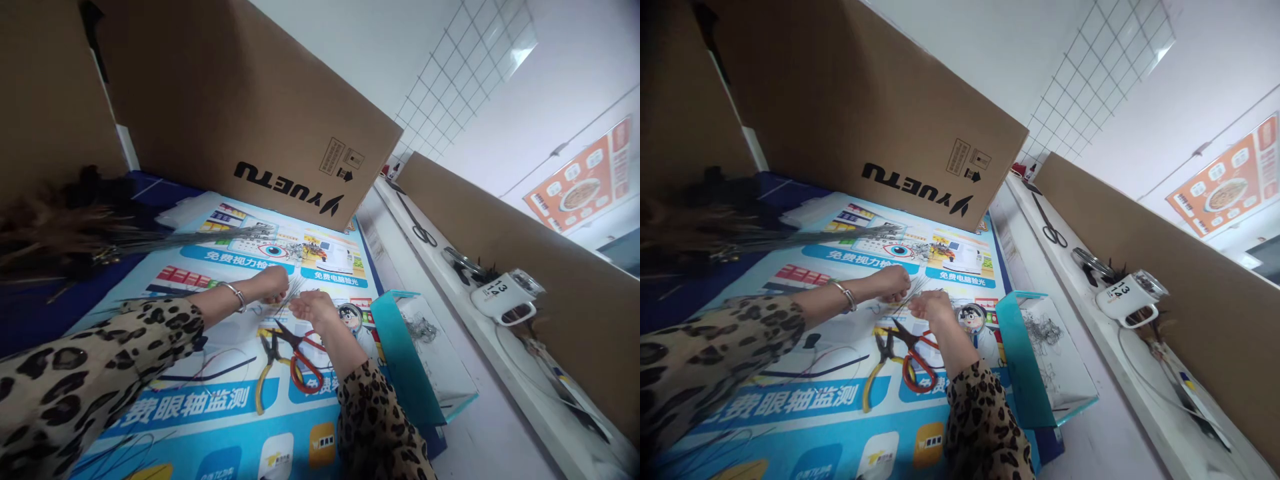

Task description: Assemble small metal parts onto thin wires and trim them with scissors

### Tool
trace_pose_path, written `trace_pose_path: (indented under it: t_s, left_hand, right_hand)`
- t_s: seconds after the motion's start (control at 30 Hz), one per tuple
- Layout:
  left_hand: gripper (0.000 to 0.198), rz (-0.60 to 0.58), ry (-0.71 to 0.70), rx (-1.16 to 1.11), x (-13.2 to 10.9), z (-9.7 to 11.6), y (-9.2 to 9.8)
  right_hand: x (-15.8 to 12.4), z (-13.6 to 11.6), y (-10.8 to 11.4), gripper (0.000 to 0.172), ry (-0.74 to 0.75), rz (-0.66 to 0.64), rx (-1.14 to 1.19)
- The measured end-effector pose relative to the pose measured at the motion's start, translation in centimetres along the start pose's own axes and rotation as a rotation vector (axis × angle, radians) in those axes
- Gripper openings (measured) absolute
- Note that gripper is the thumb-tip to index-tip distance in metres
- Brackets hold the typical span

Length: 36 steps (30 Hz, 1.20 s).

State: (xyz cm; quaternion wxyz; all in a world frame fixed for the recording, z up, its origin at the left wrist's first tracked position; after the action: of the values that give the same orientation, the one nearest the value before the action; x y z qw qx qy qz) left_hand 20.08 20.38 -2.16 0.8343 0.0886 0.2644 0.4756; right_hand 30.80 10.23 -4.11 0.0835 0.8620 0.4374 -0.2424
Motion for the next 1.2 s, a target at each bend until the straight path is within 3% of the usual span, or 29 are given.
trace_pose_path:
  t_s: [0.17, 0.3, 0.43, 0.7, 1.2]
  left_hand:
    - [0.030, 0.006, 0.092, -0.106, 0.9, -1.8, 0.1]
    - [0.013, 0.040, 0.045, -0.281, 1.4, -1.6, 0.3]
    - [0.010, 0.018, 0.021, -0.414, 2.0, -0.6, 0.0]
    - [0.007, -0.054, 0.024, -0.531, 1.9, 0.3, -0.5]
    - [0.015, -0.079, 0.040, -0.587, 1.6, -0.1, -0.2]
  right_hand:
    - [0.0, -0.6, 0.5, 0.031, 0.026, 0.011, 0.143]
    - [0.5, -1.4, -0.3, 0.033, 0.055, 0.002, 0.238]
    - [0.8, -2.3, -1.4, 0.037, 0.063, -0.032, 0.293]
    - [0.9, -2.4, -1.9, 0.019, 0.030, -0.088, 0.378]
    - [1.9, -0.8, -2.0, 0.016, 0.008, -0.043, 0.487]
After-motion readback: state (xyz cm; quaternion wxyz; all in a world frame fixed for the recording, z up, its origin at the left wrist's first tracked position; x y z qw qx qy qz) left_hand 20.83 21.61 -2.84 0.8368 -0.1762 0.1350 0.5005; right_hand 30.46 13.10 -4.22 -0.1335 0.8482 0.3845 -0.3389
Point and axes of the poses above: each hand's wrist, its own x-axis towards the middle knuckle, its own y-axis out of the back of the hand, z = x × y, the point moved 7 cm from there along x, towards the middle knuckle, and after that the axes turned 12 degrees about z, right-handed, at the moved point
